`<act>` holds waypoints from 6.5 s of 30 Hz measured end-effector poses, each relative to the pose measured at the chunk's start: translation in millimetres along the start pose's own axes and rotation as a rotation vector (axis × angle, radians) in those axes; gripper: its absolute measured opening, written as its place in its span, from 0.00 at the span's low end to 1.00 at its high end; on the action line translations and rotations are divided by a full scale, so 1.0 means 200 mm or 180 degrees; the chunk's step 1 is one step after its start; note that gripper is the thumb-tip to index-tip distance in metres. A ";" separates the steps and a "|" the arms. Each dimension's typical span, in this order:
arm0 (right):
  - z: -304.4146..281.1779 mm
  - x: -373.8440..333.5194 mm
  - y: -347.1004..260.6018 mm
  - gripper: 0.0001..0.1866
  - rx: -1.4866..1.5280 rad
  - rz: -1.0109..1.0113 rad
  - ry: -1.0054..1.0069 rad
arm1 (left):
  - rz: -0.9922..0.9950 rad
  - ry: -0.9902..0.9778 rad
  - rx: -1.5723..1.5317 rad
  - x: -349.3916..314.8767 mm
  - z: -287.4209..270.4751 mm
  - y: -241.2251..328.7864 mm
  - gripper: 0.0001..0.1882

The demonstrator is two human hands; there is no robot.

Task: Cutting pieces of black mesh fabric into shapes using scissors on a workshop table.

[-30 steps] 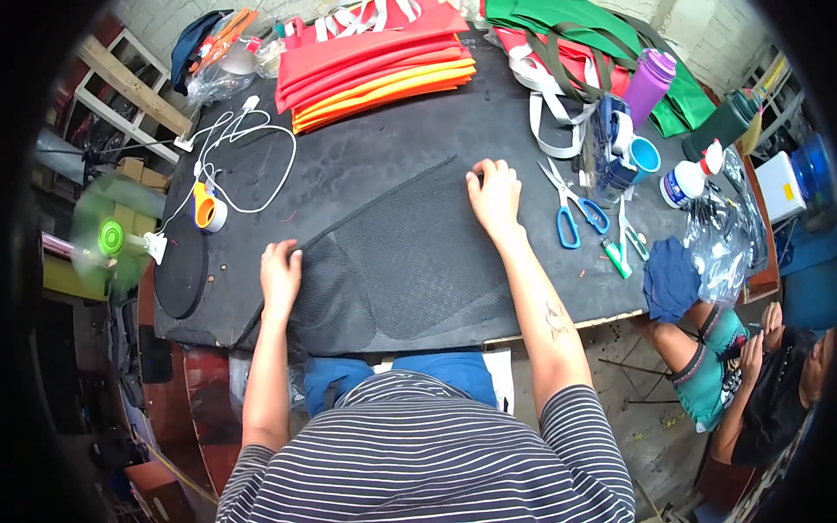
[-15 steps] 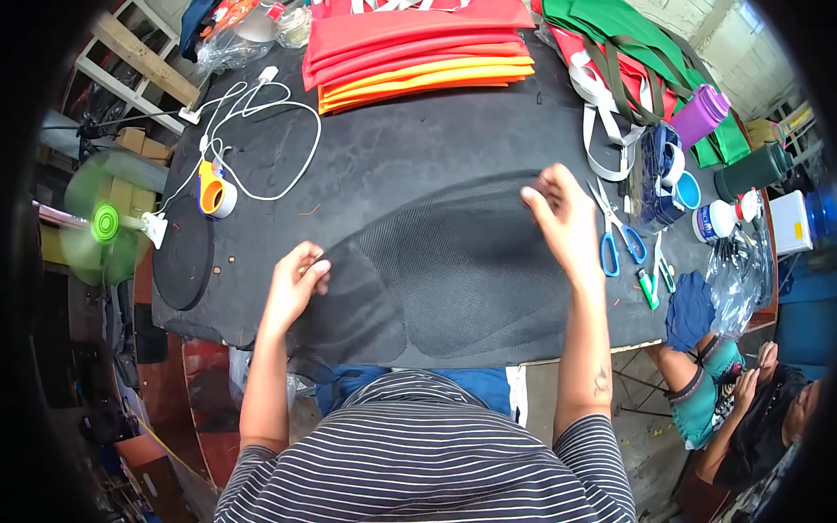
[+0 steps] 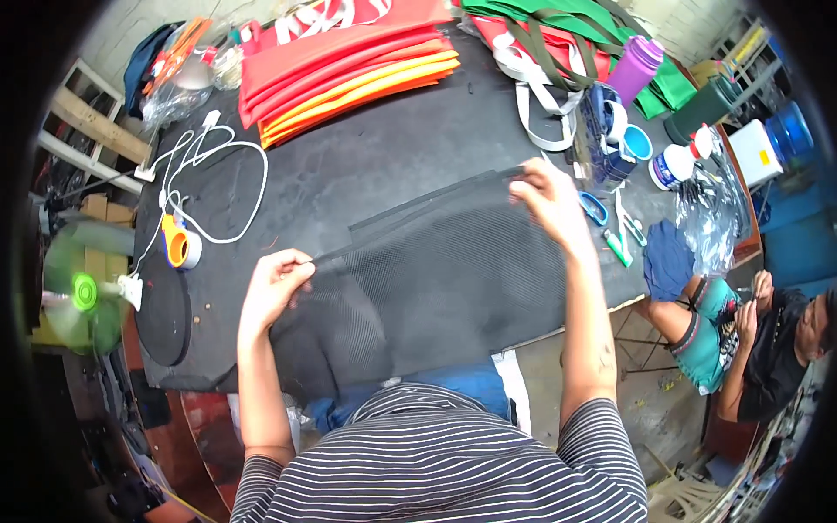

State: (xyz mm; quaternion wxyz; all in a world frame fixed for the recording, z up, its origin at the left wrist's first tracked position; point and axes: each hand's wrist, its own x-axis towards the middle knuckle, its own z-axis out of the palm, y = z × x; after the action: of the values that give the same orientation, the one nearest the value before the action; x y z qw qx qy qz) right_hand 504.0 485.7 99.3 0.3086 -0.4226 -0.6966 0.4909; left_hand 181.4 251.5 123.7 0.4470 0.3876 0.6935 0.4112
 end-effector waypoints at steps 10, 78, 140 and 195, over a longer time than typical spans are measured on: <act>-0.04 0.00 0.18 0.14 -0.2417 -0.0732 0.1409 | 0.0288 0.0249 0.0808 0.34 0.10 -0.27 0.06; 0.87 -0.47 -0.18 0.23 0.2087 0.2288 -0.1769 | -0.0126 0.0234 -0.0787 0.31 0.11 -0.25 0.06; 0.94 -0.49 -0.22 0.14 0.1219 0.1556 -0.1485 | 0.0210 0.0118 -0.0638 0.18 0.06 -0.15 0.07; -0.22 -0.02 -0.38 0.20 0.1787 -0.1699 -0.1080 | 0.1723 0.0182 0.0590 -0.37 0.02 0.32 0.31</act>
State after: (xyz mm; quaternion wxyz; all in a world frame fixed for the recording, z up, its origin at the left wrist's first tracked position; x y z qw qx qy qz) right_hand 520.1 488.6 185.4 0.4091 -0.0401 -0.6618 0.6270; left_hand 218.2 209.3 204.1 0.2639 0.5861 0.6118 0.4611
